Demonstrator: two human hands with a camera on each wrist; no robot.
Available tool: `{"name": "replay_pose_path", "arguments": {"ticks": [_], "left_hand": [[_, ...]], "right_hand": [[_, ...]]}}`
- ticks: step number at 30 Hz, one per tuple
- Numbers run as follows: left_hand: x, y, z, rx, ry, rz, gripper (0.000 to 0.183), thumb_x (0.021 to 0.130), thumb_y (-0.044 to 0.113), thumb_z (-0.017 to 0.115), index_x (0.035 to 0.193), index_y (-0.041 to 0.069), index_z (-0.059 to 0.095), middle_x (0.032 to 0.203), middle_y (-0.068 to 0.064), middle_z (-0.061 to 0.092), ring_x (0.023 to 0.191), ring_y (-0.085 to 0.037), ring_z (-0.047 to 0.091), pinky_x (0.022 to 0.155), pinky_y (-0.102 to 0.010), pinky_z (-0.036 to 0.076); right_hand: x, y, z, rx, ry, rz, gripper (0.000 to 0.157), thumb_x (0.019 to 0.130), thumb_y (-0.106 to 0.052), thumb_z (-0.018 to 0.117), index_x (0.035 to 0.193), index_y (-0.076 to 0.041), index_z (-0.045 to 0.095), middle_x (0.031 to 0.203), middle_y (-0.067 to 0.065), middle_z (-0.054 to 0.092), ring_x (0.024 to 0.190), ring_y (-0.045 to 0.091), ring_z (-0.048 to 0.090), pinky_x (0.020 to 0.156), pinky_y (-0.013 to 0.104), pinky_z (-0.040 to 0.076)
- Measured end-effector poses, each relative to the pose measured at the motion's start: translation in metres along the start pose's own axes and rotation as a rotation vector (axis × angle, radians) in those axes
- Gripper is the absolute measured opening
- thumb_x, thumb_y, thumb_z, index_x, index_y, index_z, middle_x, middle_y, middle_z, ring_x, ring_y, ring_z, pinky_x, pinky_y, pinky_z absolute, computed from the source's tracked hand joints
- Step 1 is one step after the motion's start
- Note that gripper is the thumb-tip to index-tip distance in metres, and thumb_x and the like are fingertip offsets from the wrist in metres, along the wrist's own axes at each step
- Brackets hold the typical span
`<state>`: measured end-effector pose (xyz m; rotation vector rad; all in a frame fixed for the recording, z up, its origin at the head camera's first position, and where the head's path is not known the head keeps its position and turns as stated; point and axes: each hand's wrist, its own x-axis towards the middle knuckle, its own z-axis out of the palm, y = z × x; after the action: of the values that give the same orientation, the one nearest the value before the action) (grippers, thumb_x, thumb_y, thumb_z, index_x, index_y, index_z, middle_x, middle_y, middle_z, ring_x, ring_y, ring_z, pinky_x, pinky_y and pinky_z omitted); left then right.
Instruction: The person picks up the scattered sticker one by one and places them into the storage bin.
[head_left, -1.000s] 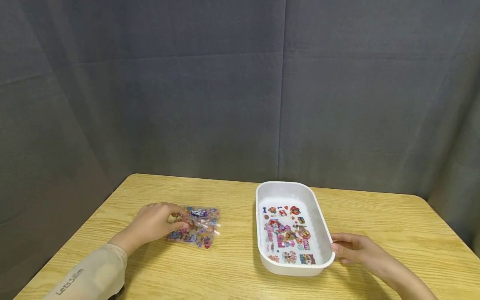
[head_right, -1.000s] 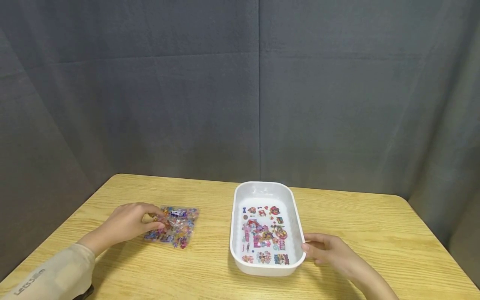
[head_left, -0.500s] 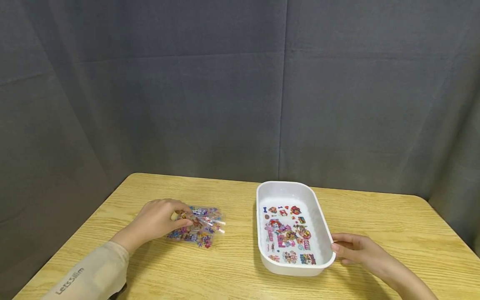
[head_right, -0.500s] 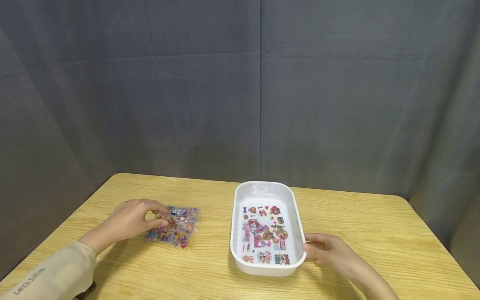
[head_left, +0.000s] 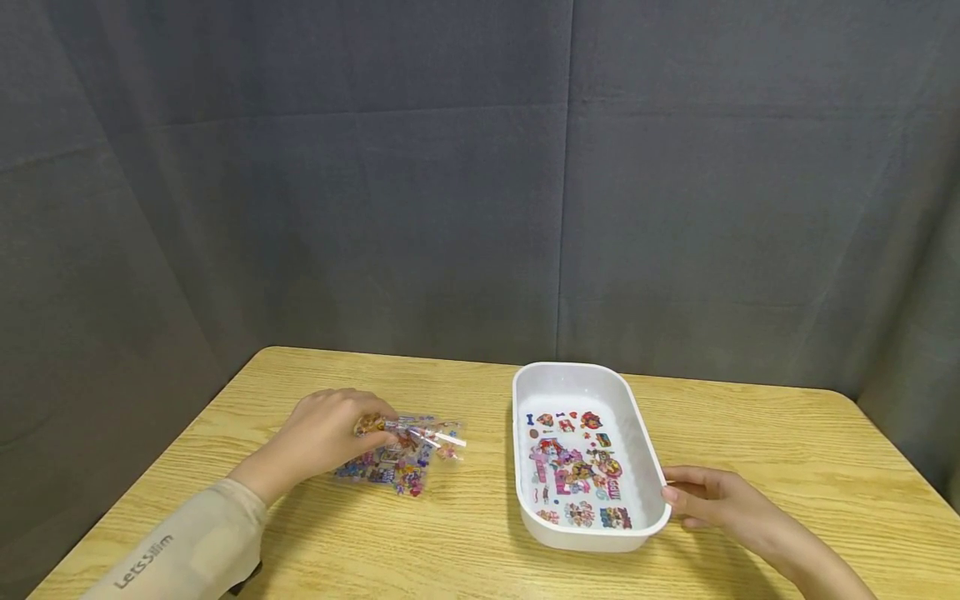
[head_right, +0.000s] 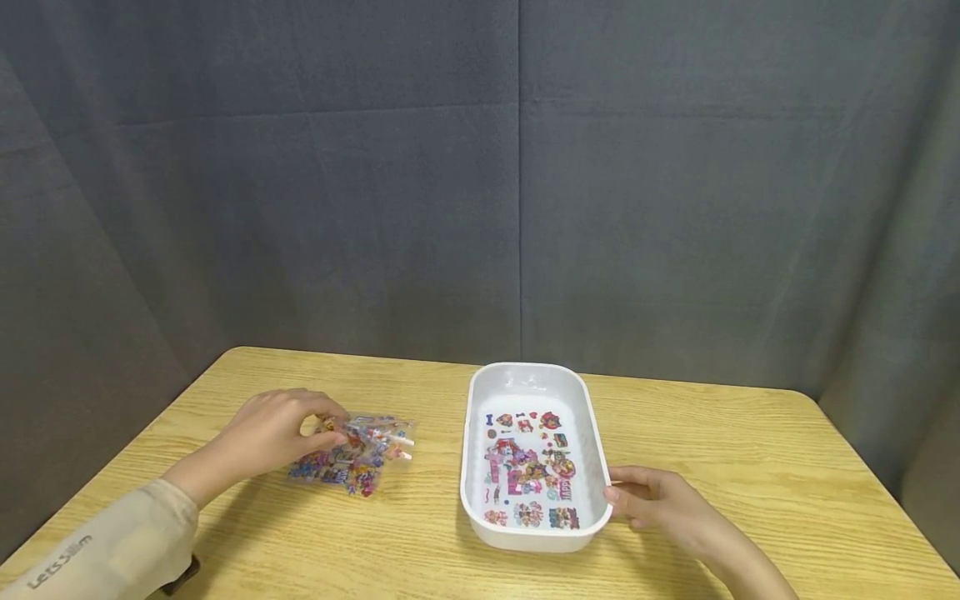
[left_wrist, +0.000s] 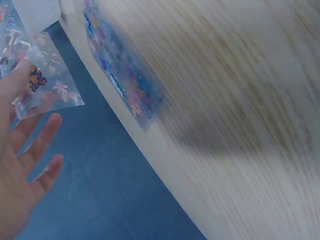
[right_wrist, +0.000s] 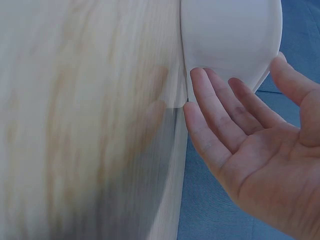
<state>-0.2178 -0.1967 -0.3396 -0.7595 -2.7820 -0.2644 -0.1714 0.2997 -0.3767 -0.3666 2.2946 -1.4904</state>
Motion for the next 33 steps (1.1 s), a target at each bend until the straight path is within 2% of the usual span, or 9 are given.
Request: {"name": "replay_pose_path", "arguments": {"ticks": [6, 17, 33], "left_hand": [[0.001, 0.003, 0.0, 0.012, 0.033, 0.002, 0.029, 0.085, 0.041, 0.077, 0.109, 0.023, 0.075, 0.107, 0.004, 0.073, 0.086, -0.017, 0.069, 0.069, -0.038, 0.055], [0.006, 0.006, -0.004, 0.004, 0.047, 0.004, 0.031, 0.086, 0.041, 0.076, 0.111, 0.023, 0.075, 0.112, 0.004, 0.072, 0.099, -0.021, 0.068, 0.08, -0.046, 0.055], [0.021, 0.022, -0.003, -0.009, 0.127, -0.007, 0.03, 0.086, 0.043, 0.076, 0.111, 0.026, 0.075, 0.111, 0.005, 0.072, 0.097, -0.017, 0.069, 0.077, -0.042, 0.056]], "right_hand": [[0.0, 0.0, 0.001, 0.0, -0.001, -0.003, 0.06, 0.103, -0.023, 0.056, 0.138, 0.022, 0.038, 0.123, 0.027, 0.062, 0.103, 0.02, 0.066, 0.081, 0.034, 0.056], [0.0, 0.0, 0.0, -0.014, 0.0, -0.009, 0.059, 0.103, -0.023, 0.055, 0.138, 0.022, 0.038, 0.126, 0.03, 0.06, 0.109, 0.034, 0.064, 0.083, 0.039, 0.056], [0.0, -0.001, 0.001, -0.012, 0.017, -0.011, 0.061, 0.102, -0.023, 0.058, 0.136, 0.023, 0.038, 0.123, 0.031, 0.061, 0.106, 0.033, 0.066, 0.082, 0.039, 0.057]]}}
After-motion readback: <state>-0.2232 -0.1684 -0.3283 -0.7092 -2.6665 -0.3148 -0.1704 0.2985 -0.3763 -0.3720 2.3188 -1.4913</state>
